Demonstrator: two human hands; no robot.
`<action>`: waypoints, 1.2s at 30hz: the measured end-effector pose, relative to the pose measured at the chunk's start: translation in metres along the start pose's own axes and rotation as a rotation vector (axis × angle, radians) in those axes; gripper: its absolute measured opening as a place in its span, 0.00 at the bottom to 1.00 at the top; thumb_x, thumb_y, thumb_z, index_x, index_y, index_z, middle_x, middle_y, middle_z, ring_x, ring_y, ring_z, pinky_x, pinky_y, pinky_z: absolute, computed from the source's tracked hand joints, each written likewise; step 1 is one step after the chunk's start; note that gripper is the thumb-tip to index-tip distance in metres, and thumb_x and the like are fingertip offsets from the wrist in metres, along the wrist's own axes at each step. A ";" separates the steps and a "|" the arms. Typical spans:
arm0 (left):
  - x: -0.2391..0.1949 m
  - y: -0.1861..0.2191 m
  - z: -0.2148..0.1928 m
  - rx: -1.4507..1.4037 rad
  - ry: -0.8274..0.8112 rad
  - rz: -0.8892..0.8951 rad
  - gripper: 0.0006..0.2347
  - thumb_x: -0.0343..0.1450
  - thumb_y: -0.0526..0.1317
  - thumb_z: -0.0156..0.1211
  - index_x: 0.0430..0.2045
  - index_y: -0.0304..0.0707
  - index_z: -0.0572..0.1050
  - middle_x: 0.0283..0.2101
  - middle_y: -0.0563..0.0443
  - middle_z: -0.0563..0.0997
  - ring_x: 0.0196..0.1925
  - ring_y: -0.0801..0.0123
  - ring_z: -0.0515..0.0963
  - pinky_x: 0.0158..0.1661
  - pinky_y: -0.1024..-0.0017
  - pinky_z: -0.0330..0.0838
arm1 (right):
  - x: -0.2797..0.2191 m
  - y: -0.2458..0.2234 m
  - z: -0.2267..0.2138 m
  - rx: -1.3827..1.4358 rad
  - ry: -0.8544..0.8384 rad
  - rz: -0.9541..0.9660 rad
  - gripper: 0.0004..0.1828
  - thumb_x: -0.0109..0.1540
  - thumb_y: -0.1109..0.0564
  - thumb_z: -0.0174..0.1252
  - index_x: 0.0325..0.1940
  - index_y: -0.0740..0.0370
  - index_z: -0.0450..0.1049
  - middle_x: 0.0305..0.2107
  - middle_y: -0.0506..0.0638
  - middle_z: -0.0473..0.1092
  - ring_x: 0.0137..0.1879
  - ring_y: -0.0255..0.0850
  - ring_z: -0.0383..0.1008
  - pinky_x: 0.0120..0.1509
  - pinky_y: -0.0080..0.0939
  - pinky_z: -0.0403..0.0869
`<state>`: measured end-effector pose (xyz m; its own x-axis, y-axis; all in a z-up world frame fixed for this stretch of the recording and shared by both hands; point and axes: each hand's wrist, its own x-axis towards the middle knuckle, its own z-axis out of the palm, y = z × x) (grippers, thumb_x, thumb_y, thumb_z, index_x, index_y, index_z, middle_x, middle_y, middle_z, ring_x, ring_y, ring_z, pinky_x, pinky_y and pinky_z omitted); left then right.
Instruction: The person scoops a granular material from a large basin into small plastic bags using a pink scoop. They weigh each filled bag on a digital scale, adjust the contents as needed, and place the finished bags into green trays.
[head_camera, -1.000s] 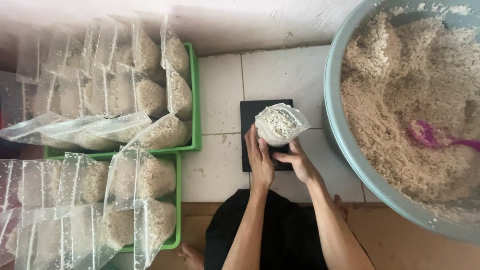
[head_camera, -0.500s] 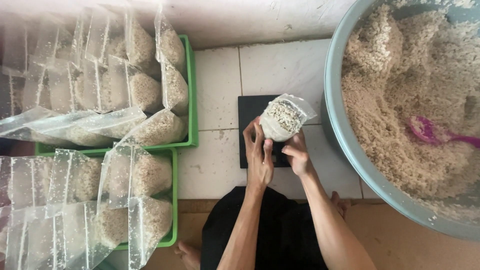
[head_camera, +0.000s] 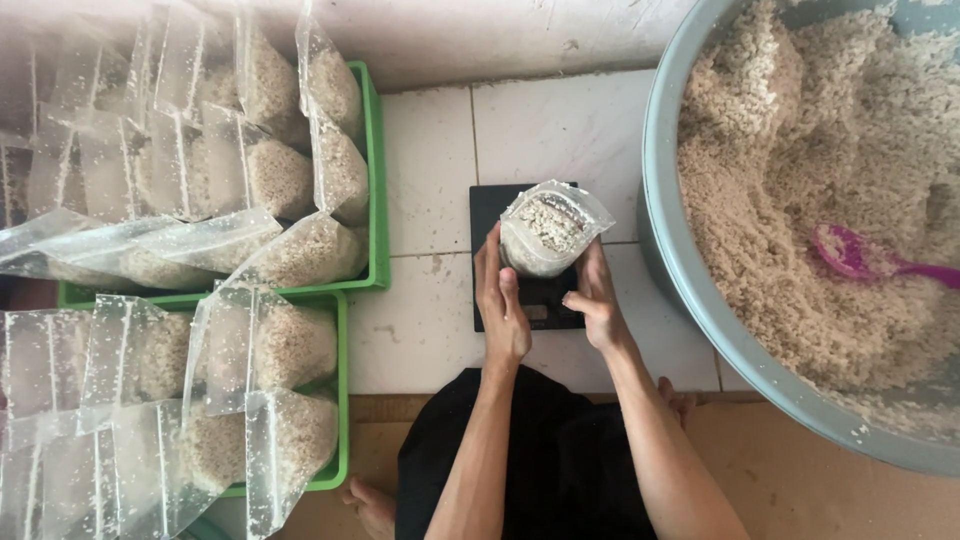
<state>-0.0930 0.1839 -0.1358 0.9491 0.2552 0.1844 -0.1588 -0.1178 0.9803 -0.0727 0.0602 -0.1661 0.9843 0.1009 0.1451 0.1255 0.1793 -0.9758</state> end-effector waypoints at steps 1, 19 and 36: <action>0.001 0.000 -0.001 0.001 0.000 0.000 0.28 0.77 0.56 0.28 0.67 0.37 0.57 0.62 0.36 0.63 0.68 0.43 0.62 0.65 0.50 0.55 | 0.000 0.003 -0.004 0.001 0.000 0.000 0.65 0.36 0.65 0.49 0.78 0.62 0.36 0.75 0.52 0.39 0.78 0.43 0.34 0.79 0.49 0.34; 0.004 0.004 -0.006 -0.107 0.068 -0.026 0.27 0.77 0.58 0.23 0.58 0.42 0.66 0.62 0.37 0.66 0.68 0.41 0.61 0.66 0.44 0.51 | 0.001 0.004 -0.011 -0.050 0.046 -0.012 0.64 0.36 0.67 0.47 0.78 0.61 0.39 0.74 0.54 0.42 0.79 0.46 0.34 0.79 0.52 0.36; 0.005 0.005 -0.007 -0.096 0.065 -0.052 0.27 0.76 0.59 0.23 0.57 0.42 0.66 0.61 0.38 0.67 0.67 0.42 0.63 0.66 0.44 0.52 | -0.002 0.013 -0.017 -0.091 0.059 -0.015 0.61 0.37 0.68 0.49 0.77 0.63 0.41 0.71 0.58 0.50 0.78 0.50 0.41 0.79 0.54 0.41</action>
<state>-0.0910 0.1917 -0.1299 0.9376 0.3210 0.1339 -0.1376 -0.0112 0.9904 -0.0708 0.0454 -0.1815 0.9874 0.0409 0.1529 0.1487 0.0907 -0.9847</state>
